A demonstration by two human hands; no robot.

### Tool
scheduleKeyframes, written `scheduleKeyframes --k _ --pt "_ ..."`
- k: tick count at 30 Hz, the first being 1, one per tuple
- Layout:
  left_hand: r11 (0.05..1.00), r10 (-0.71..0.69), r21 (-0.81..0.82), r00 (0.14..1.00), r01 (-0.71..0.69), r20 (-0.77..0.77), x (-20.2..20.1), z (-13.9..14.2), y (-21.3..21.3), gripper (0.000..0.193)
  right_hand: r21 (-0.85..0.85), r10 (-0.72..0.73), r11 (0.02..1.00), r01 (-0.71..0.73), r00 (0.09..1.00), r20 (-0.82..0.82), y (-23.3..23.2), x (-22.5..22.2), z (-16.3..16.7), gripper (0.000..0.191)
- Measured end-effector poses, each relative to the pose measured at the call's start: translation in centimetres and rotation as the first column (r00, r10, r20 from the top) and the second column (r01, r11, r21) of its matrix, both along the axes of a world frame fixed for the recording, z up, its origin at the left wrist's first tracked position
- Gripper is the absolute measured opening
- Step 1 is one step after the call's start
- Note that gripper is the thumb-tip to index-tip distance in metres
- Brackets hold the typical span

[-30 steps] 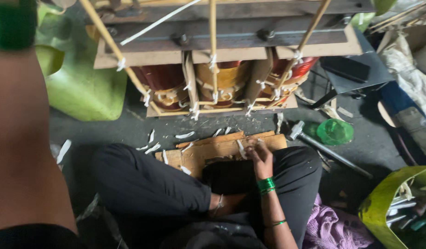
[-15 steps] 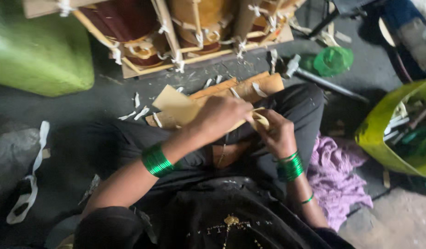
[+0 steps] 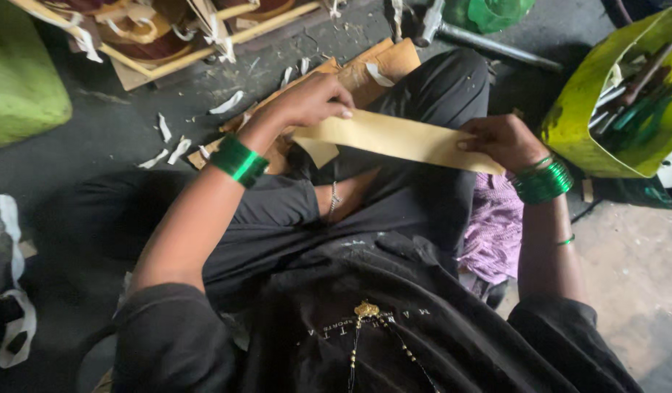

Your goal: The person sits on the floor and repeatedly folds thin wooden strips, then inserts and secures them into a wooden frame structure. The person handles the strips by hand and uses a hammer to tap them into place.

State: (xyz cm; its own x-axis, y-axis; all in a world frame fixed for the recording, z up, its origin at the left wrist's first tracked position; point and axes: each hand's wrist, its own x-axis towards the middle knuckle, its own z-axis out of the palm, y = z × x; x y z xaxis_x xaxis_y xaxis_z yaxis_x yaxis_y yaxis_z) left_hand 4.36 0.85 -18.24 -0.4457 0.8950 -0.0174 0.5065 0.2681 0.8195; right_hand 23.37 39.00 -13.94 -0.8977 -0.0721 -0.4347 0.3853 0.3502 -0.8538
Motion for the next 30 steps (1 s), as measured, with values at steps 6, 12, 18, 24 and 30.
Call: scheduleKeyframes --k 6,12,18,24,30 --pt "1.0 -0.019 -0.014 0.999 0.019 0.045 -0.2 -3.4 3.1 0.019 0.316 0.14 0.946 -0.069 0.969 -0.205 4.9 2.4 -0.2 0.018" --pt "0.999 -0.051 -0.007 0.997 0.051 0.064 0.7 -2.5 5.5 0.025 0.093 -0.25 0.955 0.283 0.931 -0.266 6.4 4.4 -2.7 0.016" --pt "0.988 0.072 -0.142 0.995 -0.062 0.065 1.9 -1.9 6.3 0.036 0.107 -0.322 0.925 0.366 0.9 -0.294 6.2 4.9 -2.9 0.019" --pt "0.982 0.056 0.16 0.969 -0.096 0.239 3.0 -4.9 5.5 0.034 0.011 -0.379 0.918 0.397 0.884 -0.275 4.1 5.3 -2.9 0.016" --pt "0.853 0.072 0.325 0.708 -0.409 0.702 6.0 -6.9 4.9 0.028 -0.058 -0.5 0.859 0.509 0.807 -0.313 1.6 5.6 -3.9 0.017"
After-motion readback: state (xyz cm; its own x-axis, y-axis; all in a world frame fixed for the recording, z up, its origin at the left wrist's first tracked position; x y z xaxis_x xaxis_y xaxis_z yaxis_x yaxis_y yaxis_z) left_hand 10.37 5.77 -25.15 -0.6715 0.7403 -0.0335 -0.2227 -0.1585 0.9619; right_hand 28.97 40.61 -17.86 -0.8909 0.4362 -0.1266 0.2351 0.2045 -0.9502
